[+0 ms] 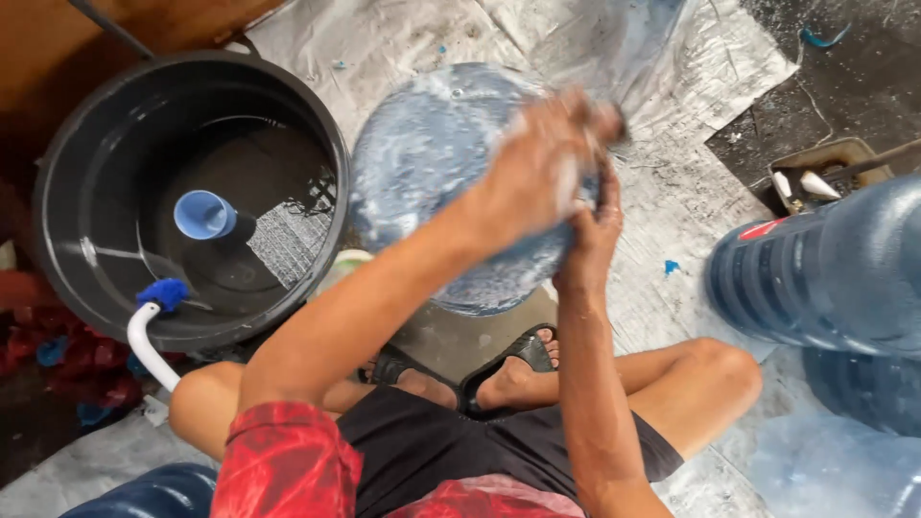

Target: The person scrubs the exterior of a large blue water dispenser bottle with a soapy sponge, rinses it with water from a bucket, and then fills the bottle using a white hose. The person handles the bottle, sponge, cup, and hose during the process.

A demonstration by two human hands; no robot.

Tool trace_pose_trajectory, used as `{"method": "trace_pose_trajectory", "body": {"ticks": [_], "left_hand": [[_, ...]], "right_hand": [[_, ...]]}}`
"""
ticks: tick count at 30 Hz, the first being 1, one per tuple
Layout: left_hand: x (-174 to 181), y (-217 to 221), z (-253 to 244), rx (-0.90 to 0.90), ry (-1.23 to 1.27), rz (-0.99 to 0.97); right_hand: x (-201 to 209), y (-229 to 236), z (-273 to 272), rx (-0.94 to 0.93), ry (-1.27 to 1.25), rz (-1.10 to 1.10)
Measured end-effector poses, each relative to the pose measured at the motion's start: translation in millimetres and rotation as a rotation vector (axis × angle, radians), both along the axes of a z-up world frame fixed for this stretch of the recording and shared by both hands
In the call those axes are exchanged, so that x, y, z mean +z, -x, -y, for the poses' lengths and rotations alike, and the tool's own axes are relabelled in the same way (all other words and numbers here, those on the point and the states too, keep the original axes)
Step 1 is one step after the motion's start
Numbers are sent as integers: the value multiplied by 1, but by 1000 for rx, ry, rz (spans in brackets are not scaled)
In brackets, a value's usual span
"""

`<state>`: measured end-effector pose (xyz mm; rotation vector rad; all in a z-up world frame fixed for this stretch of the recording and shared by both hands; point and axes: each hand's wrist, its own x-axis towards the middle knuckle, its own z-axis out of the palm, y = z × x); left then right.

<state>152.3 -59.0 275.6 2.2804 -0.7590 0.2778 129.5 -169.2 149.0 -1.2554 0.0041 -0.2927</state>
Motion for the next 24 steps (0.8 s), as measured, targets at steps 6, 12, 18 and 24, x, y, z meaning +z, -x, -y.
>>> {"method": "trace_pose_trajectory", "body": {"ticks": [6, 12, 18, 24], "left_hand": [[-161, -134, -50, 453, -624, 466], [-159, -152, -54, 331, -87, 566], [-15, -45, -27, 84, -281, -139], [-98, -39, -39, -197, -88, 220]], "right_hand": [[27, 6, 1, -136, -50, -213], [26, 16, -10, -119, -61, -147], [37, 14, -14, -172, 13, -184], [32, -7, 0, -137, -266, -181]]}}
